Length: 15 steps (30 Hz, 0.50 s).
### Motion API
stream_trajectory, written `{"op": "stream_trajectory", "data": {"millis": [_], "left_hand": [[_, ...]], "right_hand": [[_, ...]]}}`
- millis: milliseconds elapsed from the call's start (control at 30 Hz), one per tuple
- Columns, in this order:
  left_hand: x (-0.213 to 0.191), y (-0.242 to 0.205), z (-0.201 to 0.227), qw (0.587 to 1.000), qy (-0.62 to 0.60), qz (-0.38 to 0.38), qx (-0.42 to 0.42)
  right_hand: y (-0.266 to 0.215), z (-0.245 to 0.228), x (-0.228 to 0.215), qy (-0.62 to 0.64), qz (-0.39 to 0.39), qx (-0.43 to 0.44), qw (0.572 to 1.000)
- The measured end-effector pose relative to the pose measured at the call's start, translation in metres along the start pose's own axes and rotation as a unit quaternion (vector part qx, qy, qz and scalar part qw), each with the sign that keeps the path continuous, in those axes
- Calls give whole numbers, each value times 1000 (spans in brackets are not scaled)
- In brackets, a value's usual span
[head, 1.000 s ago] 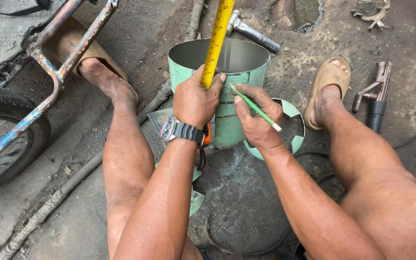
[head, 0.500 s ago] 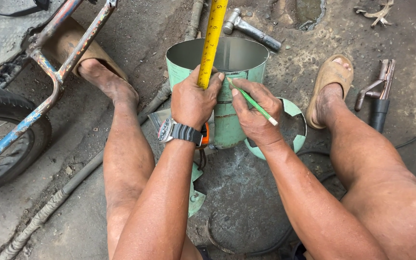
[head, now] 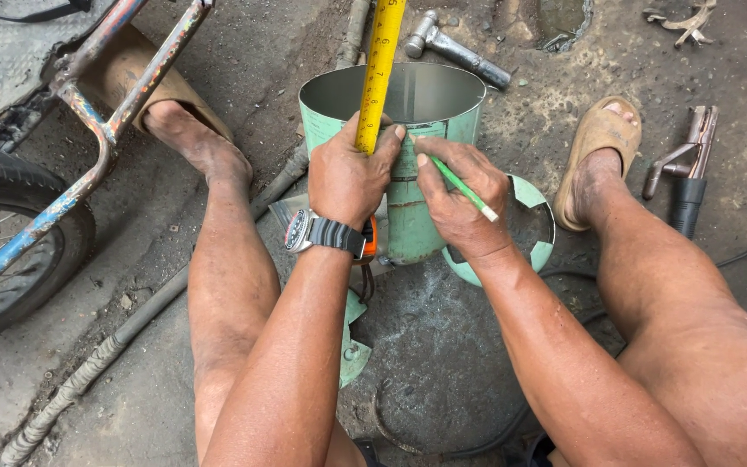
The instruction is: The person measures the height and circumference of a green metal cylinder using a tape measure and marks the measurements with a pencil. They then use a metal ruler to draw a straight line on the cylinder's surface.
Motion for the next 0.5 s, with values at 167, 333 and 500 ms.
{"op": "stream_trajectory", "data": {"millis": [167,333,500], "left_hand": [[1,1,-2,1000,9,3,1],[-1,2,0,1000,6,2,-7],[-5,-3,6,999,21,-7,-24]], "right_hand": [[-2,6,0,-23,-16,-13,1000],[4,3,0,-12,-16,-12,1000],[1,11,-4,13,-40,1,999]]}}
Point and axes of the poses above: each hand's wrist, its own y-axis towards the middle knuckle, its own x-axis out of the palm, z = x × y, the point moved 3 cm from there along y, towards the middle knuckle, and after that the axes turned 10 degrees about y, right-handed, at the moved point
